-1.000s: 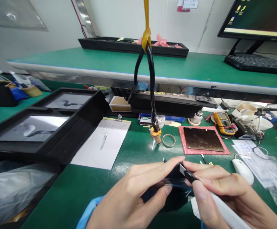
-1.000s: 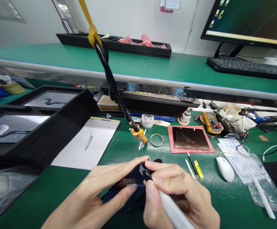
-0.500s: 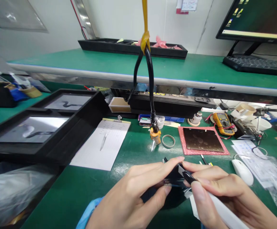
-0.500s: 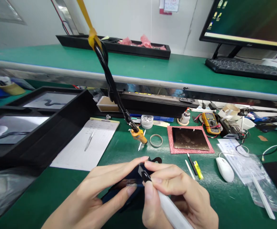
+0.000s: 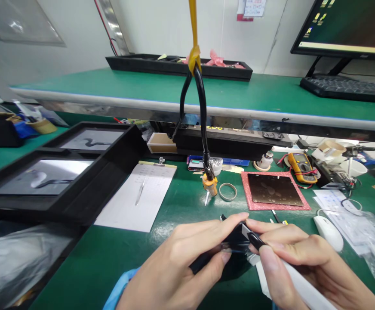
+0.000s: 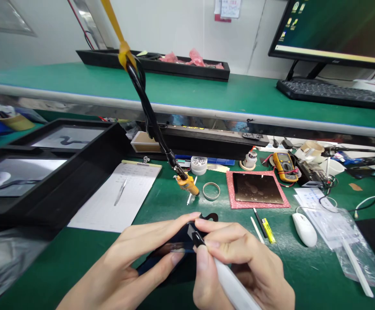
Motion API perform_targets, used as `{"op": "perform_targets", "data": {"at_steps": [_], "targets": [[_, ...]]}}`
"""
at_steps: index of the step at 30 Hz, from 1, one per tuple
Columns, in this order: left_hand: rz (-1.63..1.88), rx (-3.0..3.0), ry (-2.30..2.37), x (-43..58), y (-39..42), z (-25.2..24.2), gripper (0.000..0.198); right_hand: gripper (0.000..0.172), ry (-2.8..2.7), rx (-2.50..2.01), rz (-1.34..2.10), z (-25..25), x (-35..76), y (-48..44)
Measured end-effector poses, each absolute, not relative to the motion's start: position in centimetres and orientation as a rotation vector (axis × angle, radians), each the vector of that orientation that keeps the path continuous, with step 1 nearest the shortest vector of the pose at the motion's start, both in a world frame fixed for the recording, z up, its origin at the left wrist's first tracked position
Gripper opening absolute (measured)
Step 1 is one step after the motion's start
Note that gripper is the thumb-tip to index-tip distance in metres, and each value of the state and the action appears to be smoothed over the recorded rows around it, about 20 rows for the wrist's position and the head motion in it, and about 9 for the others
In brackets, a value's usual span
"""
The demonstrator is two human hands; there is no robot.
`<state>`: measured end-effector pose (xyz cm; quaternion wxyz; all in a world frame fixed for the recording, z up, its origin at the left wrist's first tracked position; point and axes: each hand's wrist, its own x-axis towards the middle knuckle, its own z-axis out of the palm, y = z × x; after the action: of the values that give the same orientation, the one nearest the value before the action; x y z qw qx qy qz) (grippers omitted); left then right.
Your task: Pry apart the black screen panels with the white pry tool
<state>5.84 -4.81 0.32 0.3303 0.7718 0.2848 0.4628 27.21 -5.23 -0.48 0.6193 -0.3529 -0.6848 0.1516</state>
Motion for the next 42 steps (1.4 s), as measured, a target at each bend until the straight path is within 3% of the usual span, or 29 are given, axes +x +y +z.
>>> {"op": "perform_targets", "data": {"at_steps": [6, 15, 22, 36, 42], "targets": [[1.190, 2.062, 0.946, 6.4, -4.8, 0.2, 0.068, 0.025, -1.553, -0.820, 0.366, -0.4, 27.1, -5.2], [1.215, 2.083, 0.939, 7.0, -4.4, 0.5, 0.064, 0.025, -1.581, -0.810, 0.368, -0.4, 27.3, -5.0], [1.229, 2.028, 0.708, 5.9, -4.5, 0.0, 0.090, 0.023, -1.566, -0.804, 0.381, -0.7, 27.4, -5.2], [1.239, 2.016, 0.724, 5.8, -4.7, -0.1, 0.081, 0.027, -1.576, -0.716, 0.380, -0.6, 27.5, -4.8], [1.246, 2.017, 0.692, 6.0, -4.4, 0.1, 0.088, 0.026, -1.523, -0.725, 0.390, -0.7, 27.3, -4.7]]}}
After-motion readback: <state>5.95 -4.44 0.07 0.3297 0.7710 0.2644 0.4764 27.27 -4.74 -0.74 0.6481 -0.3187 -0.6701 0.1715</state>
